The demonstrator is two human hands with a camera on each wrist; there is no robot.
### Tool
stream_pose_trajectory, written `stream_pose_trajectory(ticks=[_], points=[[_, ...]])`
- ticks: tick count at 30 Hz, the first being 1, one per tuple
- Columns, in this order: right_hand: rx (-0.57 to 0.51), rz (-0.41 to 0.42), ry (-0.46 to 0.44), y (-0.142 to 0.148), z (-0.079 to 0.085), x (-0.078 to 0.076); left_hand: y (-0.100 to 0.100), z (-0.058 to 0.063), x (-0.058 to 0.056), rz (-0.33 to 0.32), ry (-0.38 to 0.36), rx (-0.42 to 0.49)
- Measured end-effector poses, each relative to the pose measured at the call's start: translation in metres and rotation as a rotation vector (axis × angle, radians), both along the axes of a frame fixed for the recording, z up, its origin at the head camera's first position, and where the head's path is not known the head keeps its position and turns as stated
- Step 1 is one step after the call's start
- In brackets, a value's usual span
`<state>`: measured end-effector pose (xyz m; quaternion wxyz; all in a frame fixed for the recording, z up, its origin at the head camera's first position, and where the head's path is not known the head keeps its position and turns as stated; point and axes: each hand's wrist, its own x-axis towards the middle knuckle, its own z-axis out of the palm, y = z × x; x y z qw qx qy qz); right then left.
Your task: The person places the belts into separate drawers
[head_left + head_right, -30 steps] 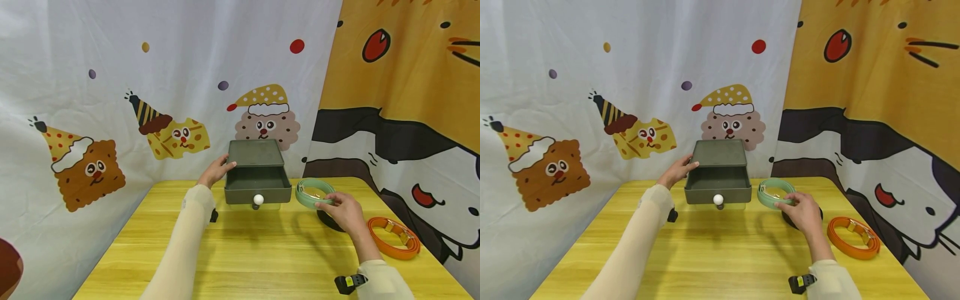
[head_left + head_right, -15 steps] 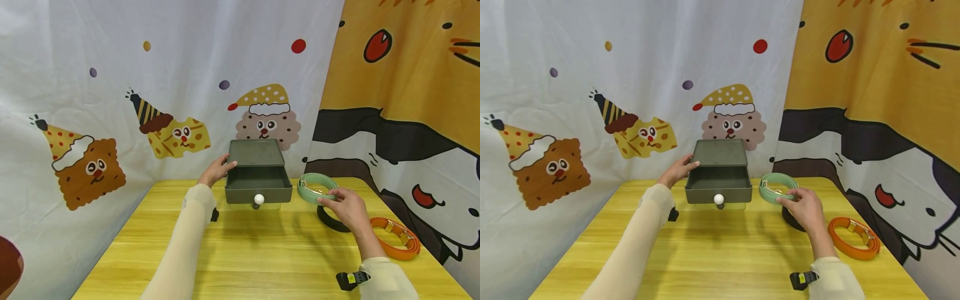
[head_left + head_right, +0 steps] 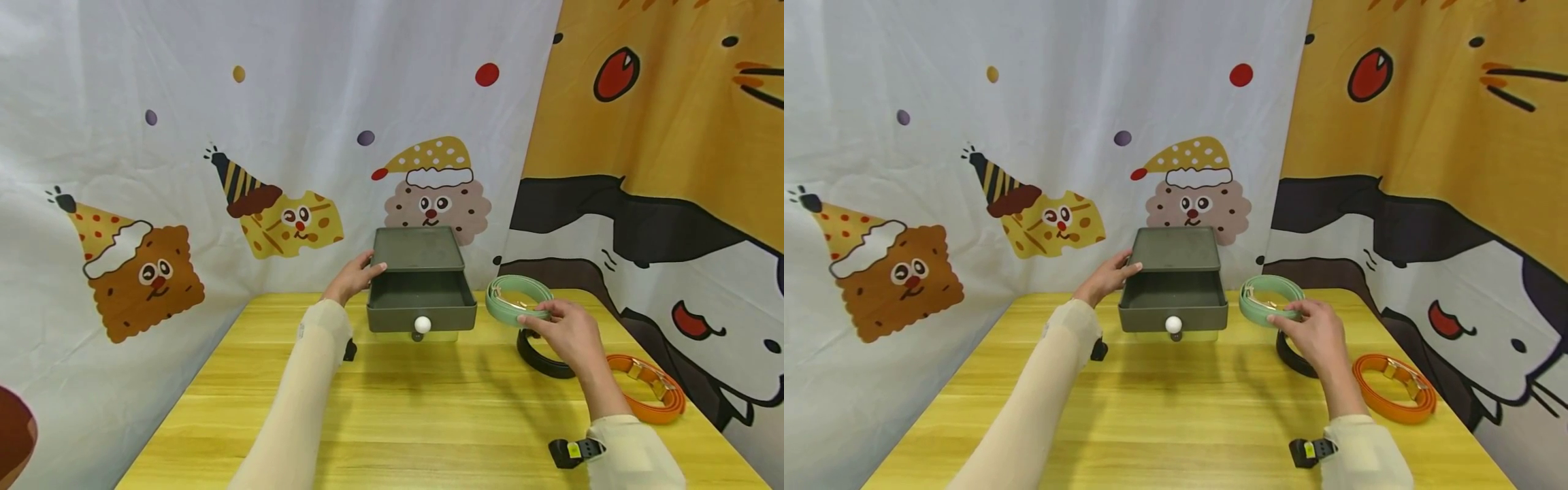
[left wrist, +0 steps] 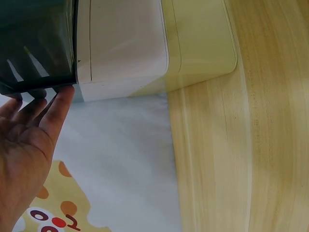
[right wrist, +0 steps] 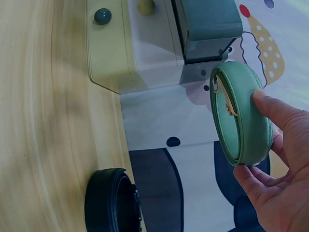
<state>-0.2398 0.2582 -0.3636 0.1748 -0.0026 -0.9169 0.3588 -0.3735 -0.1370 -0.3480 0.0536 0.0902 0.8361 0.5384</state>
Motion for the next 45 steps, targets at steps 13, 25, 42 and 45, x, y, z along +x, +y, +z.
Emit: stream_pose_trajectory(ticks=[13,25,42,45], points=[[0.006,-0.001,0.002,-0.004,0.014,0.001,-0.001,-0.001,0.0,-0.017,0.011,0.005],[0.025,0.011,0.051,-0.006,0.021,0.0,-0.001,-0.001,-0.003,-0.019,0.017,-0.002],[0.031,0.032,0.07,-0.026,0.036,-0.002,-0.003,0.001,0.001,-0.017,0.007,0.004],[0.028,0.038,0.059,-0.03,0.038,-0.002,-0.002,0.001,0.001,-0.019,0.007,0.006]])
